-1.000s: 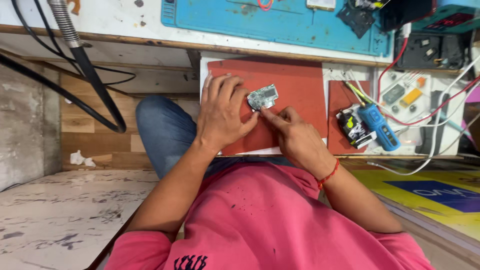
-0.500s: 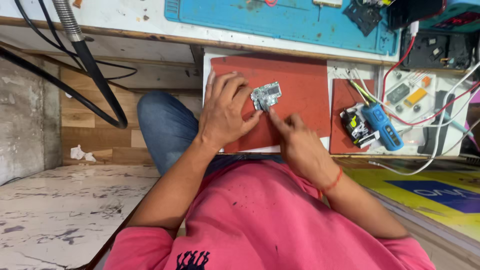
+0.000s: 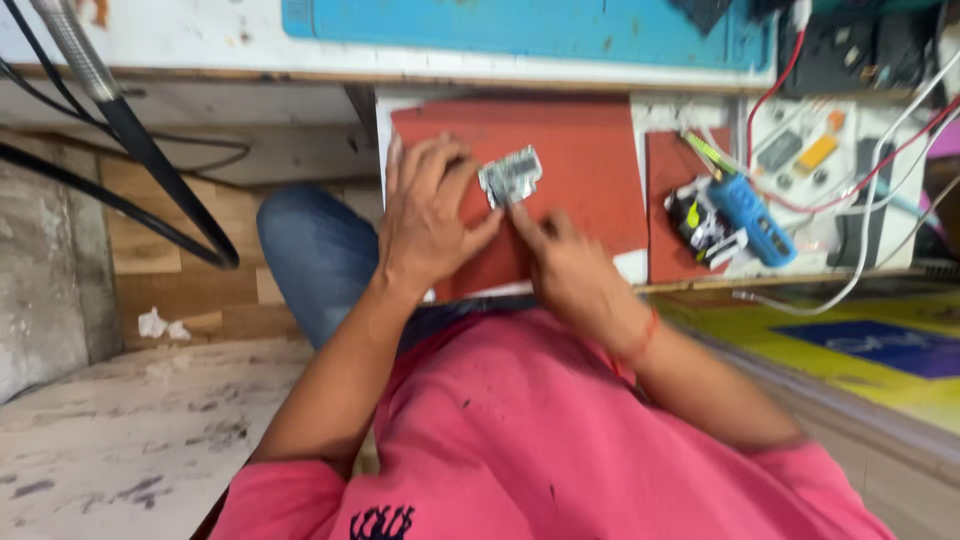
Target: The person cleans a small electronic component on a red mat using a toothbrush and a hot air gun. They repeatedly scrub the component with the toothbrush and then use the hot air gun to blow away debris.
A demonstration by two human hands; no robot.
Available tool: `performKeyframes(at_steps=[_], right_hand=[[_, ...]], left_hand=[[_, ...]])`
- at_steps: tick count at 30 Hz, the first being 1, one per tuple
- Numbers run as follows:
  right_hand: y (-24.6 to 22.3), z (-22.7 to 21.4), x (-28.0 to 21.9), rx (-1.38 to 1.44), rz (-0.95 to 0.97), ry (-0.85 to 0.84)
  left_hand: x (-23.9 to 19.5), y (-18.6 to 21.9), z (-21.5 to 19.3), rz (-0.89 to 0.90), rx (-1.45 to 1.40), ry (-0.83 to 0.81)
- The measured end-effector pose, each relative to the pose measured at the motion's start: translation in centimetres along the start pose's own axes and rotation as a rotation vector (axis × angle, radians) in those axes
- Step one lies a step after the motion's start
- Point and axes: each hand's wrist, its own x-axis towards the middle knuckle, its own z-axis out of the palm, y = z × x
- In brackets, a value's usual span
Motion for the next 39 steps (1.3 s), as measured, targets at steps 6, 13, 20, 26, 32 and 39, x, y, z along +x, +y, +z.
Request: performKeyframes(at_steps=[6,13,20,26,32,39], right_hand=[[0.8,1.1,-0.2,-0.021,0.048,0.063],[3.3,1.3,-0.8,-0.057,0.068,0.193],[4.3,0.9,-0.5,-0.099,0.015,0.216],[3.7,0.3,0.2,-0.055,0.016,0.184],[3.2,0.2,0.8,-0.051,-0.015,0.16],[3.9,0.7,-0.4,-0.001,-0.055,0.036]], left_hand=[[-0.9,0.4,0.1,-0.025,-0.01,-0.015],[-0.5,0.4,-0.5,-0.001,0.014,-0.006],[-0.1,0.4,0.2,0.003,0.027,0.004],[-0.1,0.3,0.0,-0.021,0.037,-0.005],[0.5,0.6,-0.7,0.007,0.031,0.035],[-0.2,0.1,0.1,-0.042,0.04,-0.031]])
